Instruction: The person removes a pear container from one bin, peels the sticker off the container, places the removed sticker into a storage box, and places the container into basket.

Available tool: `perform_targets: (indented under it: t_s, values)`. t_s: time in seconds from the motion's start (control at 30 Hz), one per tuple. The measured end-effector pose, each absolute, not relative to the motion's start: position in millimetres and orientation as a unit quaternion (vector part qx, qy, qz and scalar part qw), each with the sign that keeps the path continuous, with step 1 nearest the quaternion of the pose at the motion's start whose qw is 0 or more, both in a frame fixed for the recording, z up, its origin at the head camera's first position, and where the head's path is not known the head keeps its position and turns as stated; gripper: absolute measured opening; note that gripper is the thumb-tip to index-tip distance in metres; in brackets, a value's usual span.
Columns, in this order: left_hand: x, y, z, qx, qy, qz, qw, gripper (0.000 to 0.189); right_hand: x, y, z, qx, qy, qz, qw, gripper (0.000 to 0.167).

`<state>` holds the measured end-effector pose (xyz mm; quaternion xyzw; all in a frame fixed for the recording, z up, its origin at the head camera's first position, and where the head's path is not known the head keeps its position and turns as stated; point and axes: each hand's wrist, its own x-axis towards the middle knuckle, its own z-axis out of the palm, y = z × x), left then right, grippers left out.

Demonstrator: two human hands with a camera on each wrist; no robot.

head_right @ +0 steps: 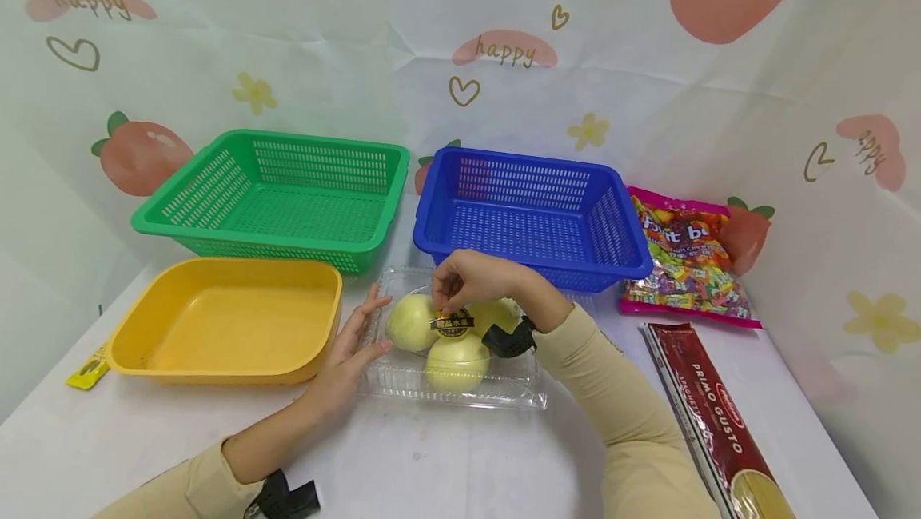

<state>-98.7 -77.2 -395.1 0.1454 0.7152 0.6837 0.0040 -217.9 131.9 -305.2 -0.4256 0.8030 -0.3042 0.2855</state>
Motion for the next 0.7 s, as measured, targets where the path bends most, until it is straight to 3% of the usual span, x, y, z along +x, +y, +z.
perform_targets:
  t_s: [0.7]
  values:
    - [-99.1, -77.4, -394.8, 0.145, 0.72, 0.678, 0.003, 0.054, -209.4, 139.7, -305.4, -0.431, 0.816, -0.299, 0.243, 0.005]
